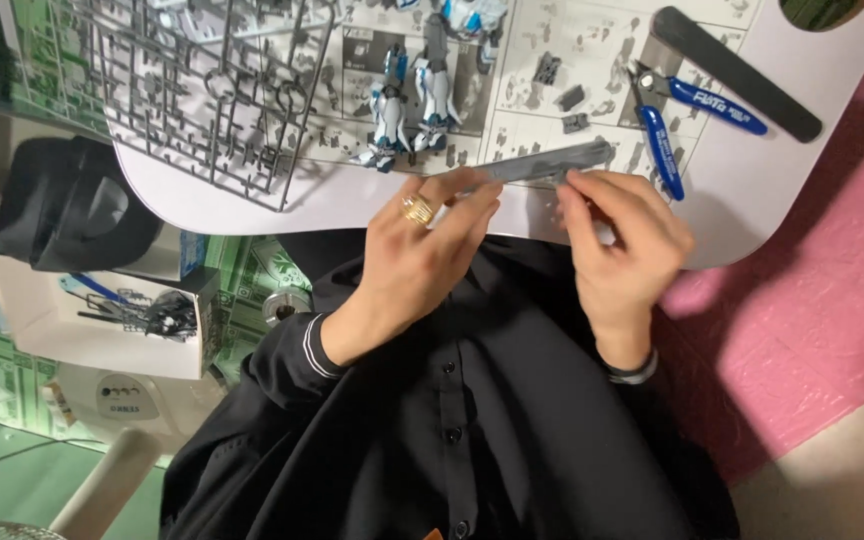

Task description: The person assembles a plastic model kit by sanding a small grey part, clipping a piece from a runner using nippers, and fitting it into a partially built figure. They then sand another small part and place it on the table.

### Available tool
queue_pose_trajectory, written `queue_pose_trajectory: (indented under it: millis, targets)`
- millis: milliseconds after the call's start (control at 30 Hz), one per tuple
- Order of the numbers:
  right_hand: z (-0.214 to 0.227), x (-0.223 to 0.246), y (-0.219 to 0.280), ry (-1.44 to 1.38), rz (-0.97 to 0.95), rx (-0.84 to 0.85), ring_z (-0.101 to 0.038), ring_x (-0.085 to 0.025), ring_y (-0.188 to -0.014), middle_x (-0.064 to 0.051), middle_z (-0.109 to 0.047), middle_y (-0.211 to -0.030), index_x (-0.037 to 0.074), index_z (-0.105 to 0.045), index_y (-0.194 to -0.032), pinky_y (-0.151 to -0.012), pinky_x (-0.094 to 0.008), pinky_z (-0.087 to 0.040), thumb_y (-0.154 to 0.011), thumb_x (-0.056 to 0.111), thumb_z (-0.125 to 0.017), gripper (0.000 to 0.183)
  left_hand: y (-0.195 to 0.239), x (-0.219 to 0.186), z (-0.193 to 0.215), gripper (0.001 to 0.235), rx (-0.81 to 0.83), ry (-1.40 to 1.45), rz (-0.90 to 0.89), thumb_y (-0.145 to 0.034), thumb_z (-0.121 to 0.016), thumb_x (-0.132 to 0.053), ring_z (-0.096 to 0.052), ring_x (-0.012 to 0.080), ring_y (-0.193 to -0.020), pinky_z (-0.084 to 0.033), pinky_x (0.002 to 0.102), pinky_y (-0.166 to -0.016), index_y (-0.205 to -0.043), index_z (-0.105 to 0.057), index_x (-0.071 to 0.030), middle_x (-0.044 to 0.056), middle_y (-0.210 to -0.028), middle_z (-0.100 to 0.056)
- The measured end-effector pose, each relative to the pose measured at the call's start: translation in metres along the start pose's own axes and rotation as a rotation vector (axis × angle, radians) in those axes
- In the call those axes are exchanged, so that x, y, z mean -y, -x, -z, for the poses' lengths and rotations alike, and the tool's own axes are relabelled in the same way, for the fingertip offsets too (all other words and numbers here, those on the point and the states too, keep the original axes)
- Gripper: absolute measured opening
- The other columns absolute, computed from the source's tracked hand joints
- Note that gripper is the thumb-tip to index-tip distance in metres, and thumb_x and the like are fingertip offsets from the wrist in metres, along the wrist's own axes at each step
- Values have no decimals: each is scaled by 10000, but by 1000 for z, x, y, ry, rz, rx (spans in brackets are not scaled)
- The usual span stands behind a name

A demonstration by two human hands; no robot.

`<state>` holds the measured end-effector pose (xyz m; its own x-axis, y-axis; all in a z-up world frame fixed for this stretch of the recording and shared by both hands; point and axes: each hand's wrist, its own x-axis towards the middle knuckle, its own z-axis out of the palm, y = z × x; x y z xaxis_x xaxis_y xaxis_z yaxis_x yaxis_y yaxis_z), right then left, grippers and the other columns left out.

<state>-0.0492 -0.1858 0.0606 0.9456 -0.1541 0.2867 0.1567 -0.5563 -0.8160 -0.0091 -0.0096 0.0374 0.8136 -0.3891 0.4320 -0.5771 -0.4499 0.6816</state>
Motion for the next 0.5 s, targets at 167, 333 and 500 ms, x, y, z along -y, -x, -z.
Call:
queue_pose_trajectory:
  millis: [167,333,500]
  targets:
    - [-24,-20,19,329,103,-109,-659,-238,-678,-143,-668,-860,-68,-724,-957,-531,-279,-556,-901,-65,-735,57,13,4,-9,145,30,-209,-19,-878,-650,-10,-601,222,-752,-531,281,-706,-1012,-680,-56,123,-1087,-635]
    - [-31,-13,20,427,104,-107,-649,-218,-658,-127,-658,-849,-61,-711,-959,-486,-269,-543,-922,-58,-704,38,17,10,-11,195,67,-253,-32,-871,-581,61,-594,219,-767,-533,254,-699,-997,-686,-43,113,-1110,-619]
    - [-49,2,30,498,46,-71,-674,-281,-774,-125,-654,-891,-1,-716,-983,-562,-355,-554,-931,18,-678,67,17,11,-10,251,97,-236,-19,-854,-558,68,-600,220,-764,-534,225,-637,-1014,-705,-57,93,-1068,-628]
